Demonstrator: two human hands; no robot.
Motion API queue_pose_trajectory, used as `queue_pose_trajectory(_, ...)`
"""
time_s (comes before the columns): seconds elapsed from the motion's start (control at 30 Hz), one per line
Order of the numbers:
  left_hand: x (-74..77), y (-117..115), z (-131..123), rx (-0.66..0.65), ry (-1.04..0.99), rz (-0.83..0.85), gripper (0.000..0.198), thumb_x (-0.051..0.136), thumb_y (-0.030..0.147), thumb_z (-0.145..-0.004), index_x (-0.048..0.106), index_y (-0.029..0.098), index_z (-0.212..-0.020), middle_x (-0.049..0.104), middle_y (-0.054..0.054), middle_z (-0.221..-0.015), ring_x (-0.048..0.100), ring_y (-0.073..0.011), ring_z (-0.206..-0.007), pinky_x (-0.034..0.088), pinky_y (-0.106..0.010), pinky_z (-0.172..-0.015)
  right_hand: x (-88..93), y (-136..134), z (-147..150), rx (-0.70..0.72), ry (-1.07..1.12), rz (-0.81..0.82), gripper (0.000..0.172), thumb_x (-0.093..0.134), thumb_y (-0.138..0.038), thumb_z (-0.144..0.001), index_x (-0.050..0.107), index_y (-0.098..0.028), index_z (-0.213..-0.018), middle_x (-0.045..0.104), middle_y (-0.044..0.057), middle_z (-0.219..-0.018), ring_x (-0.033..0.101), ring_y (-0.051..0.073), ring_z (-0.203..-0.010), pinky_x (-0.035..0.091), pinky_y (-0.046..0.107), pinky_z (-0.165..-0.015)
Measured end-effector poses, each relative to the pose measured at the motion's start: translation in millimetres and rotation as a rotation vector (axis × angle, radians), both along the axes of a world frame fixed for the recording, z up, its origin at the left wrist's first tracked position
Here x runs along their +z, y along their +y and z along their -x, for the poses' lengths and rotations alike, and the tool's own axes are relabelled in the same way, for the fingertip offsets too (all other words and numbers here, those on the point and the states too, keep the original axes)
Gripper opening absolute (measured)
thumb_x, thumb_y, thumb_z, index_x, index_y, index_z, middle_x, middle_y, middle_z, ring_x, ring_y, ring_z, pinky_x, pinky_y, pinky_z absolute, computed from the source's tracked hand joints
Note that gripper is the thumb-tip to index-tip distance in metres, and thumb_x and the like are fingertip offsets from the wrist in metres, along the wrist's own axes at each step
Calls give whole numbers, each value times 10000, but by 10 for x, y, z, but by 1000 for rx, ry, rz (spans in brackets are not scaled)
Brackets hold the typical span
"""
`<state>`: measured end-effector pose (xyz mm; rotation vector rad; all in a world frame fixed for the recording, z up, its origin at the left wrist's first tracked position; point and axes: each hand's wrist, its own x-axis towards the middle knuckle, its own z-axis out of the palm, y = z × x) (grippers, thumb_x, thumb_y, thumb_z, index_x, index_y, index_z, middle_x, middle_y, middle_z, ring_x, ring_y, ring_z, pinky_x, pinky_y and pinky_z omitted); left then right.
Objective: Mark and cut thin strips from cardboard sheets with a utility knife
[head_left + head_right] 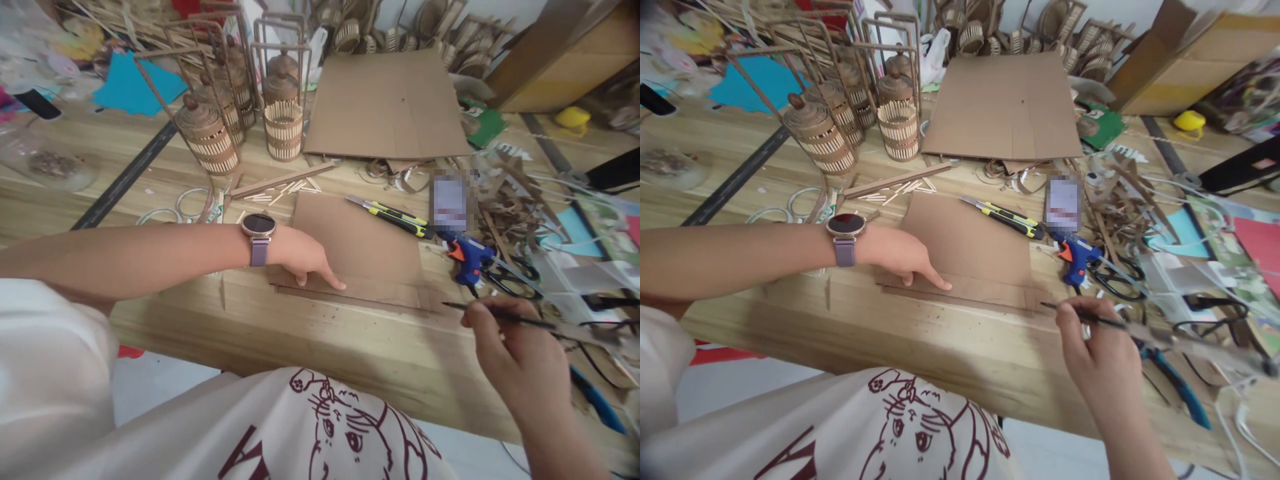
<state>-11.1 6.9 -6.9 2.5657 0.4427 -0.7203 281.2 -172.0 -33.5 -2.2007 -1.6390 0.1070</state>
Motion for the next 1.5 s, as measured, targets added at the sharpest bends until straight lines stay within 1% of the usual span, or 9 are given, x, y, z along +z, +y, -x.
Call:
queue_pose_trajectory(0.13, -24, -8, 26, 28, -53, -2, 763, 794, 50, -735, 615, 504, -1321, 695, 60, -682, 489, -133, -537, 260, -210, -516, 112, 479, 171, 213, -323, 202, 327, 461, -533, -918, 567, -249, -795, 641, 82, -634, 603, 255, -579, 344, 334, -539)
queue_pose_trajectory(0.3, -26, -119, 98, 30, -90, -89, 694, 778, 155, -824, 560, 516, -1376, 738, 31, -856, 565, -140, -624, 299, -209, -559, -9, 1041, 517, 399, -461, 326, 230, 542, -398, -949, 656, -198, -936, 742, 122, -855, 671, 250, -748, 398, 324, -658)
queue_pose_trajectory(0.5, -115, -419, 116, 1, -266, -387, 469, 697, 342, -928, 600, 382, -1385, 631, -82, -1114, 614, -225, -950, 416, -252, -663, -92, 1439, 456, 416, -406, 249, 298, 466, -407, -1001, 671, -202, -1072, 723, 121, -1082, 664, 244, -981, 456, 313, -751)
queue_pose_trajectory(0.6, -193, -520, 76, 10, -317, -466, 418, 671, 298, -939, 615, 323, -1352, 607, -94, -1087, 590, -242, -945, 441, -282, -667, -99, 1662, 366, 359, -401, 204, 310, 485, -331, -983, 650, -143, -1165, 656, 192, -1226, 595, 308, -1146, 453, 384, -887)
queue_pose_trajectory(0.83, -324, -556, 45, 84, -381, -552, 341, 523, 157, -975, 645, 269, -1272, 599, -96, -1010, 569, -237, -904, 455, -295, -664, -135, 1928, 340, 347, -293, 186, 273, 606, -323, -900, 652, -153, -1109, 651, 182, -1170, 606, 328, -1101, 451, 422, -901)
queue_pose_trajectory(1.03, -412, -351, 100, 162, -330, -648, 457, 477, 90, -978, 594, 270, -1381, 624, -130, -1087, 594, -266, -972, 481, -349, -753, 142, 1690, 221, 278, -67, 129, 284, 564, -375, -900, 557, -178, -1106, 668, 154, -1087, 672, 256, -877, 502, 363, -724)
queue_pose_trajectory(1.17, -363, -389, 155, 224, -313, -728, 457, 470, 45, -959, 606, 211, -1362, 628, -165, -1194, 594, -298, -1066, 488, -417, -853, 275, 1224, 169, 305, 619, 178, 402, 594, -582, -842, 511, -252, -1055, 668, -1, -794, 627, 178, -580, 485, 317, -535)
queue_pose_trajectory(1.27, -285, -568, 214, 285, -321, -726, 397, 504, 83, -964, 616, 182, -1332, 621, -170, -1261, 585, -307, -1117, 503, -414, -854, 254, 828, 169, 192, 1050, 225, 520, 585, -716, -804, 545, -247, -1027, 599, -37, -684, 541, 140, -467, 414, 285, -437)
queue_pose_trajectory(1.5, -266, -1038, 344, 485, -350, -631, 309, 548, 201, -989, 645, 153, -1278, 683, -132, -1195, 581, -313, -1190, 520, -455, -968, 20, 178, 158, 13, 1369, 235, 388, 660, -576, -840, 603, -240, -1025, 550, -46, -658, 484, 116, -462, 362, 272, -444)
